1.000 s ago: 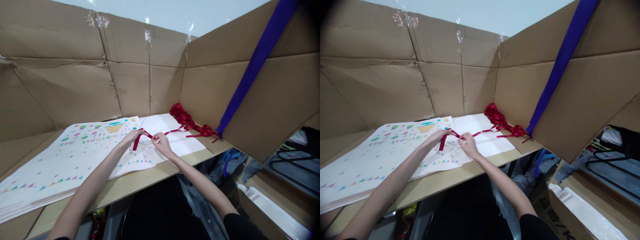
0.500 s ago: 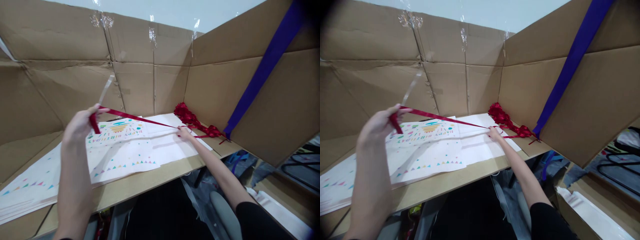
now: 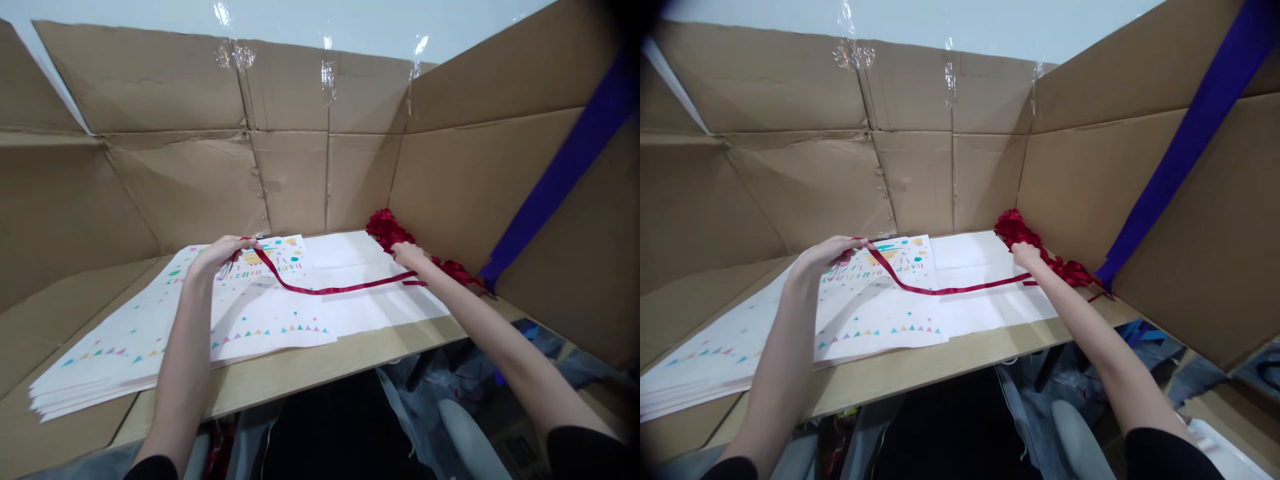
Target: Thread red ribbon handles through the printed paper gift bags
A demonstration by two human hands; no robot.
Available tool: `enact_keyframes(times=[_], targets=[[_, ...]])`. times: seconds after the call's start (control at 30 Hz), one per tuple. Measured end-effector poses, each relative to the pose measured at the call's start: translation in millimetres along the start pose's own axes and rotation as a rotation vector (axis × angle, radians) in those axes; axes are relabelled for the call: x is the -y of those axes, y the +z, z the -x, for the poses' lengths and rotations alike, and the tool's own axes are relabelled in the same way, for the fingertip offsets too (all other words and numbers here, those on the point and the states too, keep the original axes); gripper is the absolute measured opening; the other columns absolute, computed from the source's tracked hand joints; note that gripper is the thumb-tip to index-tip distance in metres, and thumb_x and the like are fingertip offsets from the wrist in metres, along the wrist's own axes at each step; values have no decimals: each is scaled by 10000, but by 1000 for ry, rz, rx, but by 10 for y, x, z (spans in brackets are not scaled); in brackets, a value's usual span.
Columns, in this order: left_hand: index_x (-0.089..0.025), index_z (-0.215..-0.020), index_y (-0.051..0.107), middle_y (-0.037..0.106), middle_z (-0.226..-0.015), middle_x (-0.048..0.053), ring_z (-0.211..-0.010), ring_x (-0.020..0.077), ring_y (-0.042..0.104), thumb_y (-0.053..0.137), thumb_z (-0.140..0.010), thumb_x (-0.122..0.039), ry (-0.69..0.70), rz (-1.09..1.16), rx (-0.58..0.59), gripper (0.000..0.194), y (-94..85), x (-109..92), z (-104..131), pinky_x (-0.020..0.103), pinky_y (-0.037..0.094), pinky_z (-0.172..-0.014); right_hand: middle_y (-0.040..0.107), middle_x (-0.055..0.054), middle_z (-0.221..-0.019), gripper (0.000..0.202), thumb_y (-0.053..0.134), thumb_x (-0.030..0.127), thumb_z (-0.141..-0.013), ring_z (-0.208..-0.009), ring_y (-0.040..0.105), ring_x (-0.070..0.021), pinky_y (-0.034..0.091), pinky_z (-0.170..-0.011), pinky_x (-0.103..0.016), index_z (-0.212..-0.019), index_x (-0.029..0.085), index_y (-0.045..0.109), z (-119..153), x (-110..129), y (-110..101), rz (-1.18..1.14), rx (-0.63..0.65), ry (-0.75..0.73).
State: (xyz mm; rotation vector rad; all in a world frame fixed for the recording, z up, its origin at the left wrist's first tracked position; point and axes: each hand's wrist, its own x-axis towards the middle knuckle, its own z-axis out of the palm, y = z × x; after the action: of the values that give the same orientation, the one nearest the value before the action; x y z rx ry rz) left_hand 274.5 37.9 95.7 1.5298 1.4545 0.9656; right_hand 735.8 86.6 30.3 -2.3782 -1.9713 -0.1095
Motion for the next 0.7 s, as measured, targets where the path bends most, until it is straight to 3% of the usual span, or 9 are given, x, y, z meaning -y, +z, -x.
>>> enact_keyframes(times=[0.03, 0.1, 0.17, 0.23, 0.3, 0.37, 0.47, 0.6, 0.7], targets=[[-130, -769, 731, 417, -479, -17, -432, 74, 265, 677, -681, -311, 8, 3, 85, 208, 71, -14, -1, 226, 167, -404, 614, -164, -1171, 418, 558, 109, -752, -1039, 600, -287, 471, -852, -400, -1157, 186, 629, 100, 238, -47, -55, 0, -105], [-123, -761, 736, 526, -574, 30, -475, 79, 328, 646, -701, -276, 29, 41, 250, 188, 214, -57, 22, 221, 223, -430, 617, -122, -1196, 429, 534, 99, -773, -1060, 598, -233, 450, -916, -342, -1188, 177, 610, 341, 729, -119, -287, -27, -486], [-116, -756, 739, 584, -663, 61, -513, 81, 360, 617, -726, -265, 64, 88, 377, 195, 349, -115, 73, 218, 269, -463, 607, -99, -1224, 376, 545, 211, -821, -1120, 565, -219, 417, -971, -334, -1191, 179, 604, 598, 1190, -160, -552, -89, -804], [-114, -740, 738, 610, -714, 74, -530, 80, 368, 598, -746, -265, 110, 104, 456, 206, 465, -171, 133, 216, 295, -491, 598, -104, -1235, 430, 610, 342, -795, -1132, 556, -235, 421, -968, -354, -1191, 176, 593, 819, 1567, -177, -790, -146, -923], [-124, -740, 741, 623, -731, 73, -552, 85, 392, 595, -758, -276, 160, 101, 512, 211, 547, -207, 180, 217, 320, -524, 621, -84, -1192, 393, 612, 372, -796, -1079, 583, -215, 446, -934, -338, -1140, 182, 604, 963, 1832, -177, -991, -134, -997], [-138, -737, 744, 622, -692, 62, -568, 95, 418, 610, -759, -307, 188, 80, 529, 216, 582, -211, 197, 223, 338, -555, 666, -54, -1065, 283, 591, 349, -815, -972, 620, -190, 478, -872, -319, -1045, 188, 624, 1015, 1986, -162, -1121, -125, -1007], [-163, -727, 750, 587, -588, 26, -558, 102, 426, 660, -727, -354, 187, 1, 466, 211, 534, -163, 174, 231, 336, -562, 687, -25, -844, 130, 570, 284, -818, -791, 635, -170, 507, -766, -306, -859, 189, 648, 959, 2079, -132, -1158, -225, -870], [-186, -713, 754, 533, -527, -1, -517, 93, 386, 698, -684, -344, 158, -102, 338, 171, 346, -72, 117, 231, 286, -507, 664, -52, -862, 77, 565, 176, -748, -815, 622, -177, 521, -716, -295, -711, 182, 633, 759, 2119, -148, -1098, -387, -708], [-169, -648, 735, 370, -440, -25, -451, 80, 280, 720, -663, -316, 126, -83, 212, 148, 196, -28, 92, 246, 196, -453, 658, -55, -847, 81, 596, 131, -674, -807, 629, -174, 521, -762, -308, -612, 173, 566, 583, 2123, -213, -1097, -311, -624]])
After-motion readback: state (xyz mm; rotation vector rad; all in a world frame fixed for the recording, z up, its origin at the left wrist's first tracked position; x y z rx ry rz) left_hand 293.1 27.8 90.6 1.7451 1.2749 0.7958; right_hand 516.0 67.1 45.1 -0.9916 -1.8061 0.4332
